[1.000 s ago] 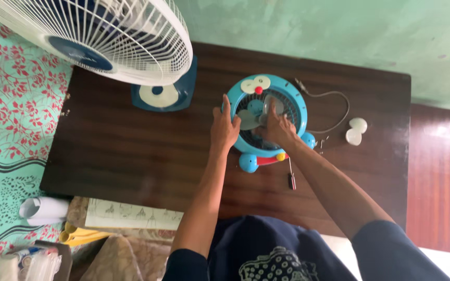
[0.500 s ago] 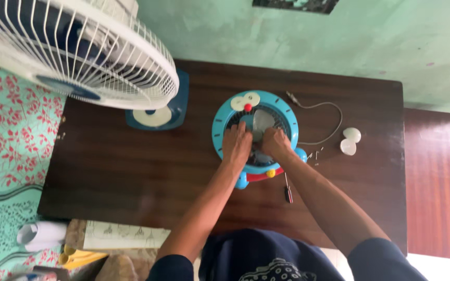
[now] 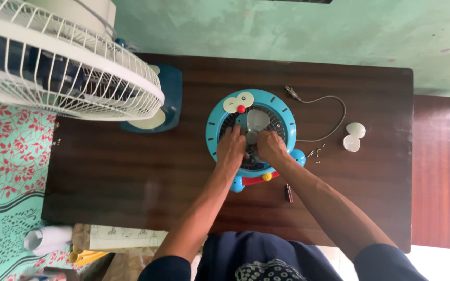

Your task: The person reassembles a small blue electric fan on a wooden table. They place the fan blades onto the motor hub, secure the central cap, and then attach the front and rear protective grilles. A screwdriver and screws are visible on the table.

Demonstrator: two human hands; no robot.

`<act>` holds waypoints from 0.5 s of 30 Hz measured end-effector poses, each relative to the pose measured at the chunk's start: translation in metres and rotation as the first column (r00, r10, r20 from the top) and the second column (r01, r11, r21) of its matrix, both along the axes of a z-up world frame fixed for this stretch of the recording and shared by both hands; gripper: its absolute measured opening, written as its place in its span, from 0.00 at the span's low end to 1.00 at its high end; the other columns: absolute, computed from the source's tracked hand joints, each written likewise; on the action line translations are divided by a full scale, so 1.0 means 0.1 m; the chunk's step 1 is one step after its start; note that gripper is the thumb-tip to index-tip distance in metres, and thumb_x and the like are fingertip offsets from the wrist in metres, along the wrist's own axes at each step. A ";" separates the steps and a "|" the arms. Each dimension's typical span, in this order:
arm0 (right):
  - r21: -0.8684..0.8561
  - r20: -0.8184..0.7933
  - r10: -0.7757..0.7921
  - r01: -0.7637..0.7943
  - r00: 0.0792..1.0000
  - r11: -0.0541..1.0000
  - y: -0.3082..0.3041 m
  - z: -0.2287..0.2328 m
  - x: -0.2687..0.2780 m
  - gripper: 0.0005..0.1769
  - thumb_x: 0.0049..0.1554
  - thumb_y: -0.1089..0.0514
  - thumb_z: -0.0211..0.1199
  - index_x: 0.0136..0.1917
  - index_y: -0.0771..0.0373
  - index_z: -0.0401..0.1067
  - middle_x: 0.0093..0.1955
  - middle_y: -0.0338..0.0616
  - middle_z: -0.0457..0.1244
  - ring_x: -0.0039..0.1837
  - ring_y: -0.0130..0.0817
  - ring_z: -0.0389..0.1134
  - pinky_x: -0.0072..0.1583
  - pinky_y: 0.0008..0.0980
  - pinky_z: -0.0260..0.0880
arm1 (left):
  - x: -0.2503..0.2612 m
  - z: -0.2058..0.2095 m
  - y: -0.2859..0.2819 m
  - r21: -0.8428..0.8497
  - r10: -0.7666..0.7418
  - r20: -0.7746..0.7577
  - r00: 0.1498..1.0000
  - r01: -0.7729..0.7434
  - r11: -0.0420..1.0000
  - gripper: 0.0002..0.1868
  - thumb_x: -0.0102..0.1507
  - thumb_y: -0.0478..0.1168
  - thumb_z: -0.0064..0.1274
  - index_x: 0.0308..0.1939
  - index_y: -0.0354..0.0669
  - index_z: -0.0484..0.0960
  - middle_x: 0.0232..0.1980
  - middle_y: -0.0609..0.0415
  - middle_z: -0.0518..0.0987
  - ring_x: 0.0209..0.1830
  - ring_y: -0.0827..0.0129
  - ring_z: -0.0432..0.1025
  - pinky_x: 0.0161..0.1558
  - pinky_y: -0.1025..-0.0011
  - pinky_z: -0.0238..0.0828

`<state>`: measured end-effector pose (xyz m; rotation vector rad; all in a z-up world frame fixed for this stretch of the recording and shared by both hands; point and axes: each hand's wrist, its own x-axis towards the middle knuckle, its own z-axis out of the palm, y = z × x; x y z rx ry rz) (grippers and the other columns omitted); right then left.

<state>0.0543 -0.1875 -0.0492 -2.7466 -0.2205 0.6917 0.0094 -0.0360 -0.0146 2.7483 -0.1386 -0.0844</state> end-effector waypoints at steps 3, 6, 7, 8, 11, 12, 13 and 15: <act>0.004 -0.184 -0.066 0.068 0.981 0.998 0.00 -0.04 -0.01 0.15 0.54 0.54 0.67 0.45 0.70 0.77 0.44 0.64 0.71 0.48 0.56 0.77 0.51 0.45 0.78 | -0.06 -0.02 0.04 -0.023 -0.008 -0.110 0.994 0.006 1.000 0.40 0.36 0.42 0.79 0.50 0.39 0.79 0.57 0.49 0.75 0.59 0.53 0.70 0.55 0.60 0.74; 0.099 0.144 0.104 -0.119 0.984 0.988 -0.08 -0.09 0.05 0.12 0.51 0.60 0.65 0.45 0.72 0.77 0.44 0.67 0.69 0.50 0.60 0.73 0.51 0.48 0.76 | 0.07 0.01 0.00 -0.025 0.012 -0.142 0.990 -0.016 1.000 0.47 0.32 0.45 0.81 0.53 0.42 0.78 0.58 0.49 0.75 0.61 0.52 0.69 0.56 0.58 0.72; 0.094 0.133 0.100 -0.113 0.986 0.989 -0.12 -0.12 0.05 0.12 0.49 0.61 0.65 0.45 0.72 0.76 0.44 0.66 0.70 0.50 0.59 0.74 0.51 0.48 0.76 | 0.08 0.02 -0.02 -0.023 0.025 -0.140 0.990 -0.028 0.999 0.49 0.30 0.46 0.81 0.54 0.43 0.77 0.57 0.50 0.76 0.61 0.52 0.68 0.57 0.58 0.71; 0.093 0.111 0.097 -0.108 0.989 0.990 -0.14 -0.17 -0.01 0.12 0.48 0.62 0.65 0.45 0.72 0.76 0.44 0.66 0.70 0.50 0.58 0.74 0.51 0.47 0.77 | 0.04 0.01 -0.02 -0.012 0.020 -0.134 0.991 -0.022 1.000 0.48 0.31 0.46 0.81 0.54 0.45 0.78 0.57 0.52 0.77 0.61 0.53 0.69 0.57 0.58 0.71; 0.094 0.288 0.163 -0.197 0.944 0.976 -0.16 -0.29 -0.08 0.10 0.50 0.63 0.62 0.44 0.71 0.75 0.44 0.64 0.70 0.49 0.59 0.73 0.50 0.48 0.76 | 0.07 -0.01 -0.03 0.020 0.014 -0.090 0.996 -0.012 1.000 0.45 0.32 0.47 0.80 0.53 0.48 0.79 0.55 0.55 0.79 0.61 0.56 0.70 0.58 0.57 0.69; 0.088 0.372 0.195 -0.243 0.908 0.966 -0.15 -0.33 -0.11 0.08 0.51 0.64 0.62 0.44 0.71 0.75 0.44 0.64 0.70 0.49 0.59 0.73 0.50 0.49 0.75 | 0.04 -0.03 -0.03 0.028 0.021 -0.074 0.997 -0.019 0.999 0.45 0.33 0.47 0.80 0.53 0.49 0.80 0.54 0.56 0.80 0.60 0.56 0.70 0.58 0.57 0.68; 0.062 0.312 0.176 -0.205 0.934 0.977 -0.13 -0.36 -0.11 0.08 0.51 0.64 0.61 0.44 0.70 0.75 0.45 0.64 0.70 0.50 0.58 0.73 0.51 0.48 0.75 | 0.01 -0.04 -0.02 0.036 0.028 -0.057 0.998 -0.026 0.999 0.44 0.33 0.48 0.80 0.53 0.49 0.80 0.54 0.56 0.80 0.60 0.57 0.69 0.58 0.56 0.68; 0.000 0.200 0.128 -0.131 0.971 0.991 -0.10 -0.37 -0.14 0.08 0.52 0.64 0.60 0.44 0.69 0.76 0.46 0.64 0.70 0.53 0.56 0.74 0.53 0.45 0.76 | -0.02 -0.05 -0.03 0.034 0.043 -0.064 0.997 -0.041 0.999 0.46 0.32 0.47 0.80 0.53 0.49 0.80 0.54 0.56 0.79 0.59 0.57 0.69 0.58 0.57 0.68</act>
